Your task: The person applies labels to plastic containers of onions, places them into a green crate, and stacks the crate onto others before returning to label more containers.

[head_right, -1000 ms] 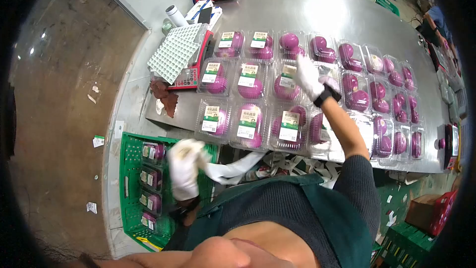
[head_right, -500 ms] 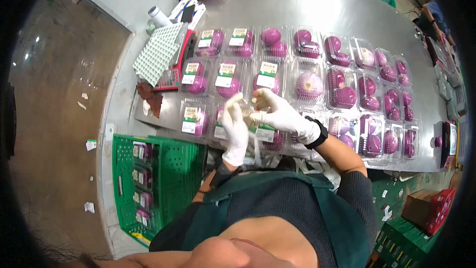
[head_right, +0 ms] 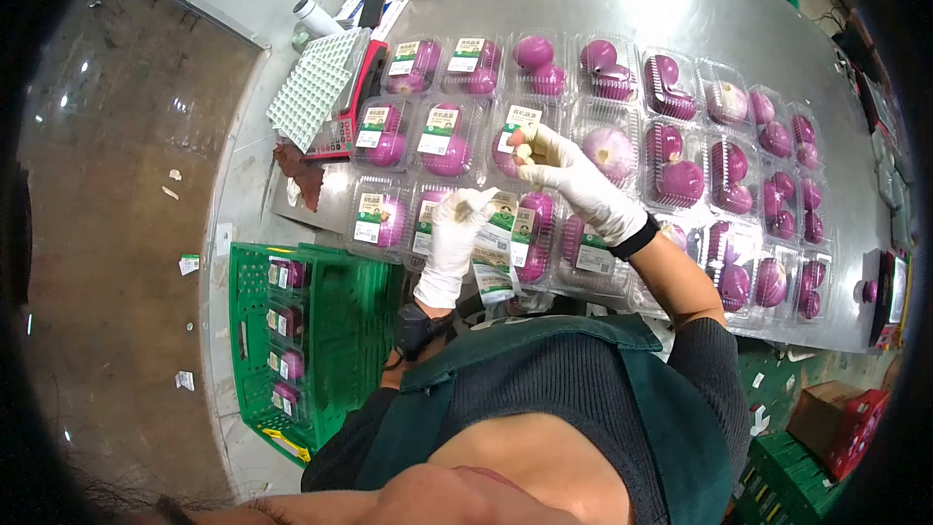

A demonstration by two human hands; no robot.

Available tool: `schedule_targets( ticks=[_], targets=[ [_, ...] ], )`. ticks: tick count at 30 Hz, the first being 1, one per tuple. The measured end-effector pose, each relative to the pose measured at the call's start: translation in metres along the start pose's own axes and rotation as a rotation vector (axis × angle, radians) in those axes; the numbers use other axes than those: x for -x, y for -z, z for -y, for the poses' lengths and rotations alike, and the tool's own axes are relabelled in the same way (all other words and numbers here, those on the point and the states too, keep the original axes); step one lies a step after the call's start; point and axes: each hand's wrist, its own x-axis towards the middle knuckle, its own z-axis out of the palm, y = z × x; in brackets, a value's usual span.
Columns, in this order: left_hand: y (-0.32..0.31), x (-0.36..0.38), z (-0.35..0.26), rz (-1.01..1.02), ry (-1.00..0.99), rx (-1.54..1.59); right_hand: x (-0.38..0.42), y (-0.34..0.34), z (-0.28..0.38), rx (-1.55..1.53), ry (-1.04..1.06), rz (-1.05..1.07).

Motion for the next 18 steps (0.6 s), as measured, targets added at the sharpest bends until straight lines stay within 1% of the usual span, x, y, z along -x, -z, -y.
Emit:
schedule_targets(
  ticks=[1, 2, 5, 6, 9, 10, 14, 16, 17, 18],
  targets=[
    [0.001, 0.002, -0.009, 0.015, -0.057, 0.006, 0.001, 0.000, 0.005, -0.007, 0.001, 0.036],
    [0.004, 0.007, -0.019, 0.022, -0.052, -0.024, 0.002, 0.004, 0.003, 0.075, -0.011, 0.064],
    [0.011, 0.014, -0.016, 0.055, -0.137, 0.045, 0.005, 0.007, -0.004, 0.255, -0.008, 0.214],
    [0.012, 0.016, -0.014, 0.049, -0.153, 0.059, 0.007, 0.001, -0.001, 0.194, -0.010, 0.235],
    [0.016, 0.018, -0.018, 0.086, -0.237, -0.109, 0.012, -0.019, 0.020, 0.552, 0.156, 0.302],
    [0.017, 0.019, -0.022, 0.086, -0.234, -0.073, 0.013, -0.023, 0.022, 0.644, 0.186, 0.304],
    [0.025, 0.024, -0.022, 0.118, -0.204, -0.087, 0.011, -0.038, 0.032, 0.921, 0.416, 0.380],
    [0.023, 0.027, -0.032, 0.133, -0.204, -0.108, 0.010, -0.042, 0.031, 0.897, 0.390, 0.366],
    [0.021, 0.029, -0.036, 0.100, -0.153, -0.114, 0.010, -0.043, 0.031, 0.886, 0.379, 0.358],
    [0.017, 0.031, -0.039, 0.068, -0.104, -0.121, 0.010, -0.044, 0.029, 0.842, 0.311, 0.329]
  ],
)
